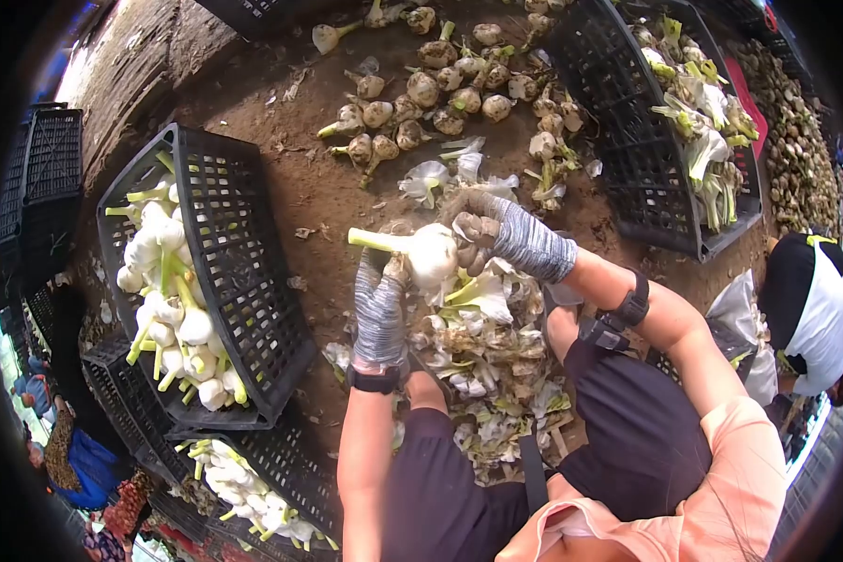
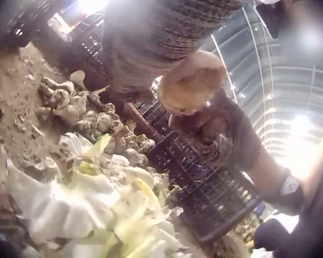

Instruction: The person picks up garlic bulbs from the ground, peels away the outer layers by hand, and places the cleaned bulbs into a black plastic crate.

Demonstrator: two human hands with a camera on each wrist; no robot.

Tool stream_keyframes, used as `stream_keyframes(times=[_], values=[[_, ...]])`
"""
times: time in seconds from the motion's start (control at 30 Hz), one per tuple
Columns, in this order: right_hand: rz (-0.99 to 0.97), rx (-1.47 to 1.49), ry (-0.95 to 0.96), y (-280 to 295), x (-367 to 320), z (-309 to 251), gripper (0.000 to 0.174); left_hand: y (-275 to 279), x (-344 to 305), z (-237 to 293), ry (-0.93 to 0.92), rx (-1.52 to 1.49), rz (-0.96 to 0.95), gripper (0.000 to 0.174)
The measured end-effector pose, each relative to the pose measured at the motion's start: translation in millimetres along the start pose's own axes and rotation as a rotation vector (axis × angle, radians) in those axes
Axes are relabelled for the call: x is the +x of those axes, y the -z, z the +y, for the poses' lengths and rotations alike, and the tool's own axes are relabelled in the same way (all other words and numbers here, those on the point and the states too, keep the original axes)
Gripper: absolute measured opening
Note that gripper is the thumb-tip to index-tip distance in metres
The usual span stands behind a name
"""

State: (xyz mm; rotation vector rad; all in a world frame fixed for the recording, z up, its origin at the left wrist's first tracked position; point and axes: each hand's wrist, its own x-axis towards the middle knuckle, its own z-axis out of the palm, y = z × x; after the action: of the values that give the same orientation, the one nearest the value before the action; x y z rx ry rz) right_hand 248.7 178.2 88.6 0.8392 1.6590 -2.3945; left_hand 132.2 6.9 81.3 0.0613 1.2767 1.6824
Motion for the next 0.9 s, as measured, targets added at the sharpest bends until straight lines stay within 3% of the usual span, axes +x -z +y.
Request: stream_keyframes(times=[0.13,0.33,0.43,0.57,0.67,0.7,0.8,0.9], values=[[-0.004,0.077,-0.042,-0.1,-1.1,-1.8,0.038,-2.4,0.8,1.8,-0.086,0.226,0.004,0.037],[0.131,-0.480,0.191,-1.1,2.0,3.5,0.041,-13.2,-0.6,8.5,-0.155,0.373,-0.028,0.032],[-0.071,-0.147,0.070,13.1,1.5,7.5,0.038,-12.8,1.2,7.9,-0.181,0.395,-0.042,0.032],[-0.032,0.059,-0.128,12.8,-5.5,-5.1,0.034,-17.3,1.0,7.6,-0.160,0.355,0.020,0.032],[0.171,-0.556,0.262,-2.4,-8.8,-7.3,0.033,-13.1,1.8,-4.9,-0.257,0.398,0.036,0.030],[0.158,-0.607,0.177,-8.1,-11.2,-16.5,0.033,-13.0,1.9,-7.5,-0.299,0.412,0.035,0.030],[0.116,-0.821,0.307,-13.0,-11.5,-19.2,0.032,-16.1,-0.5,-5.7,-0.447,0.565,0.007,0.027],[0.209,-0.783,0.258,-2.4,-4.0,-15.5,0.029,-12.5,-1.2,-1.2,-0.355,0.425,-0.006,0.025]])
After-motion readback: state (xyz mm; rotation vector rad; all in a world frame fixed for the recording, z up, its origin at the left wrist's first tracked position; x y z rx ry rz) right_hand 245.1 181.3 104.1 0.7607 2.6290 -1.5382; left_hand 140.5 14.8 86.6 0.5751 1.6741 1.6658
